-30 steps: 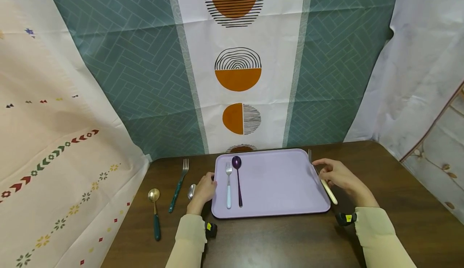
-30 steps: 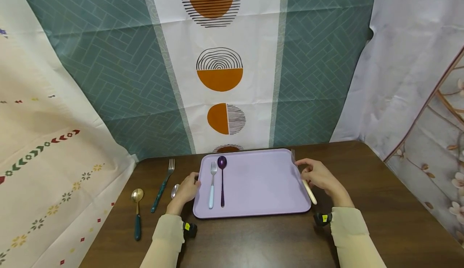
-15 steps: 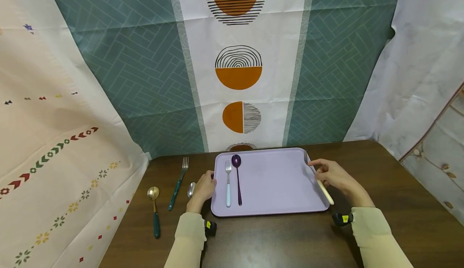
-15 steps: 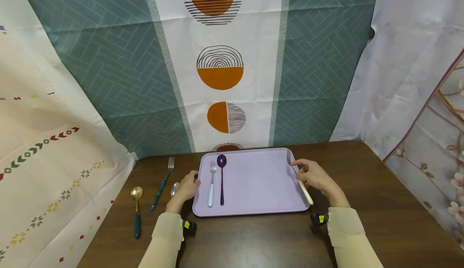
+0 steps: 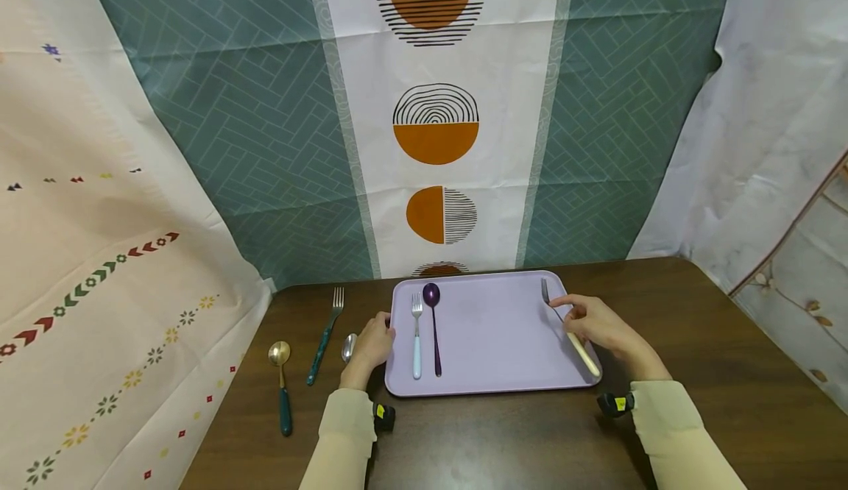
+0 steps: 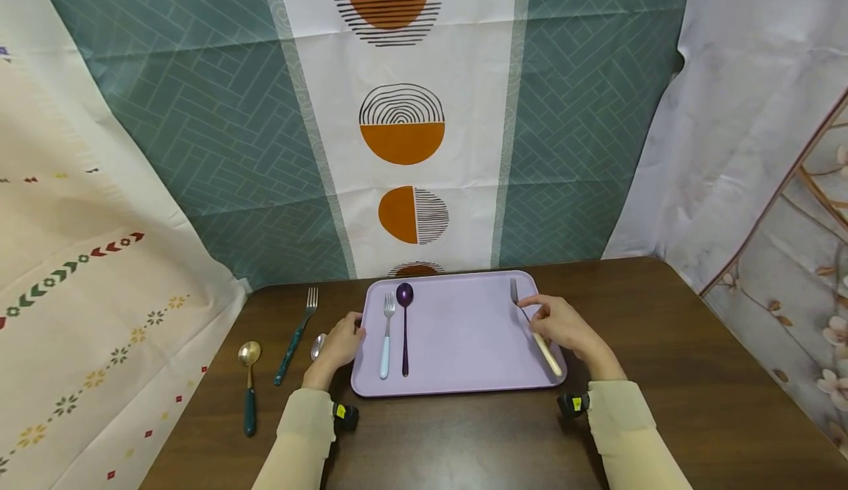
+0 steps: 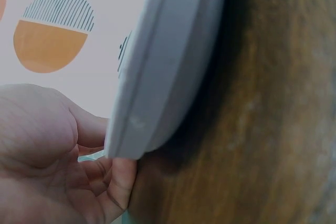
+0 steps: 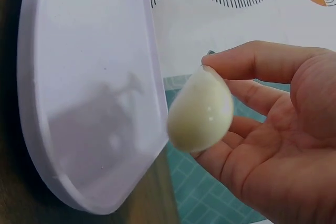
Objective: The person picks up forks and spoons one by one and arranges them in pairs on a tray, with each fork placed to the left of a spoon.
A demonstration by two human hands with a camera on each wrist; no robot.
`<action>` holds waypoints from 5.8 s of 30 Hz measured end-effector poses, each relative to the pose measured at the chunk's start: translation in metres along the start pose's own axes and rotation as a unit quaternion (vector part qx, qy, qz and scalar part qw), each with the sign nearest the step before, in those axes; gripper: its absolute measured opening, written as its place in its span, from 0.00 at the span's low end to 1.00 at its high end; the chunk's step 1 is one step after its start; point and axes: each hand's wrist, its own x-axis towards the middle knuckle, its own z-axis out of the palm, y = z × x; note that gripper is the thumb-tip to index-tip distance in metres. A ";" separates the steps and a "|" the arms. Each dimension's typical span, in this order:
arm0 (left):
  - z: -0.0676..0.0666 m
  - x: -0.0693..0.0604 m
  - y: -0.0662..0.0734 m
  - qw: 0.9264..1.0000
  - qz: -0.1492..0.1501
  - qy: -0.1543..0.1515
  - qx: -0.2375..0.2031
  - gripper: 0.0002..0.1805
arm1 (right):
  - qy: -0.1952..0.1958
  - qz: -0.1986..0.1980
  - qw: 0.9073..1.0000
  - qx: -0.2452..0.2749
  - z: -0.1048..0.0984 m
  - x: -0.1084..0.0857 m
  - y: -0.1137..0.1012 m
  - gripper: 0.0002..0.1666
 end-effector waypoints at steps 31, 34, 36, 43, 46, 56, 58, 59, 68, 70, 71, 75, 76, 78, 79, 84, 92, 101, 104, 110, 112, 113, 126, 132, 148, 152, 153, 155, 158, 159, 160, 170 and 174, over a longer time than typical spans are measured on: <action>-0.002 0.000 0.001 1.000 0.018 0.012 0.006 0.20 | -0.024 -0.034 0.999 -0.018 0.032 0.006 -0.013 0.25; -0.003 0.000 0.001 1.000 0.017 0.010 0.005 0.20 | -0.024 -0.023 0.999 -0.015 0.035 0.006 -0.015 0.26; -0.004 0.000 0.001 1.000 0.015 0.010 0.008 0.20 | -0.026 -0.025 0.999 -0.017 0.037 0.007 -0.016 0.25; -0.004 0.000 0.002 1.000 0.013 0.009 0.005 0.21 | -0.024 -0.026 0.999 -0.029 0.040 0.010 -0.018 0.25; -0.004 -0.001 0.003 1.000 0.012 0.007 0.003 0.21 | -0.029 -0.028 0.999 -0.031 0.042 0.012 -0.020 0.25; -0.002 -0.001 0.001 1.000 0.004 0.002 0.003 0.21 | -0.043 -0.037 0.998 -0.035 0.052 0.025 -0.028 0.25; -0.002 -0.001 0.001 1.000 0.007 0.004 0.006 0.21 | -0.044 -0.036 0.998 -0.037 0.053 0.026 -0.029 0.25; -0.003 -0.001 0.001 1.000 0.008 0.005 0.007 0.21 | -0.046 -0.039 0.997 -0.038 0.053 0.026 -0.029 0.25; -0.003 -0.001 0.002 1.000 0.005 0.005 0.008 0.21 | -0.049 -0.035 0.997 -0.048 0.054 0.027 -0.028 0.25; -0.003 -0.002 0.002 1.000 0.005 0.005 0.007 0.21 | -0.048 -0.036 0.997 -0.053 0.054 0.027 -0.028 0.25; -0.003 -0.002 0.002 1.000 0.006 0.005 0.008 0.21 | -0.048 -0.036 0.997 -0.056 0.054 0.028 -0.029 0.25; -0.002 -0.002 0.001 1.000 0.006 0.004 0.010 0.21 | -0.047 -0.037 0.996 -0.064 0.054 0.029 -0.030 0.25; -0.002 -0.002 0.001 1.000 0.006 0.004 0.010 0.21 | -0.047 -0.036 0.996 -0.065 0.054 0.029 -0.030 0.25; -0.002 -0.001 0.000 1.000 0.006 0.004 0.010 0.21 | -0.050 -0.039 0.996 -0.066 0.055 0.030 -0.031 0.25; -0.002 -0.001 0.000 1.000 0.006 0.004 0.010 0.21 | -0.050 -0.041 0.996 -0.066 0.055 0.030 -0.031 0.25; -0.001 0.000 0.000 1.000 0.003 0.002 0.005 0.21 | -0.050 -0.039 0.996 -0.068 0.055 0.032 -0.032 0.24; 0.000 0.002 0.000 1.000 0.004 0.000 0.003 0.21 | -0.054 -0.039 0.995 -0.077 0.059 0.036 -0.034 0.24; 0.001 0.003 -0.001 1.000 0.003 0.001 0.004 0.21 | -0.053 -0.031 0.994 -0.091 0.063 0.042 -0.042 0.26; 0.001 0.003 -0.001 1.000 0.005 0.002 0.003 0.21 | -0.048 -0.029 0.994 -0.091 0.065 0.044 -0.045 0.26; 0.000 0.002 -0.001 1.000 0.009 0.004 0.002 0.22 | -0.044 -0.025 0.993 -0.105 0.069 0.050 -0.047 0.26; 0.000 0.002 -0.001 1.000 0.008 0.004 0.002 0.22 | -0.044 -0.025 0.992 -0.111 0.070 0.053 -0.048 0.27; -0.001 0.002 -0.001 1.000 0.008 0.004 0.001 0.22 | -0.044 -0.023 0.992 -0.113 0.071 0.054 -0.049 0.27; -0.002 0.001 0.000 1.000 0.017 0.006 0.000 0.21 | -0.046 -0.010 0.992 -0.118 0.087 0.068 -0.053 0.27; -0.003 0.001 0.000 1.000 0.018 0.005 0.002 0.21 | -0.051 0.002 0.990 -0.128 0.094 0.075 -0.052 0.27; 0.000 0.002 -0.003 1.000 0.012 0.003 -0.004 0.22 | -0.035 0.029 0.982 -0.181 0.114 0.086 -0.051 0.29; 0.000 0.001 -0.003 1.000 0.012 0.002 -0.005 0.22 | -0.029 0.032 0.981 -0.188 0.118 0.088 -0.053 0.29; 0.000 0.001 -0.003 1.000 0.012 0.003 -0.005 0.22 | -0.028 0.033 0.981 -0.188 0.120 0.088 -0.053 0.29; 0.000 0.001 -0.003 1.000 0.013 0.004 -0.005 0.22 | -0.029 0.037 0.981 -0.190 0.122 0.090 -0.054 0.28; 0.000 0.001 -0.002 1.000 0.012 0.004 -0.006 0.22 | -0.033 0.042 0.979 -0.194 0.125 0.092 -0.054 0.27; -0.001 0.001 -0.002 1.000 0.011 0.003 -0.006 0.22 | -0.035 0.044 0.979 -0.194 0.126 0.092 -0.054 0.28; -0.001 0.001 -0.002 1.000 0.010 0.003 -0.006 0.22 | -0.035 0.046 0.979 -0.194 0.127 0.093 -0.054 0.28; -0.001 0.001 -0.002 1.000 0.009 0.002 -0.007 0.22 | -0.029 0.052 0.982 -0.177 0.137 0.097 -0.058 0.29; -0.001 0.001 -0.002 1.000 0.009 0.002 -0.006 0.22 | -0.024 0.067 0.984 -0.161 0.140 0.098 -0.059 0.30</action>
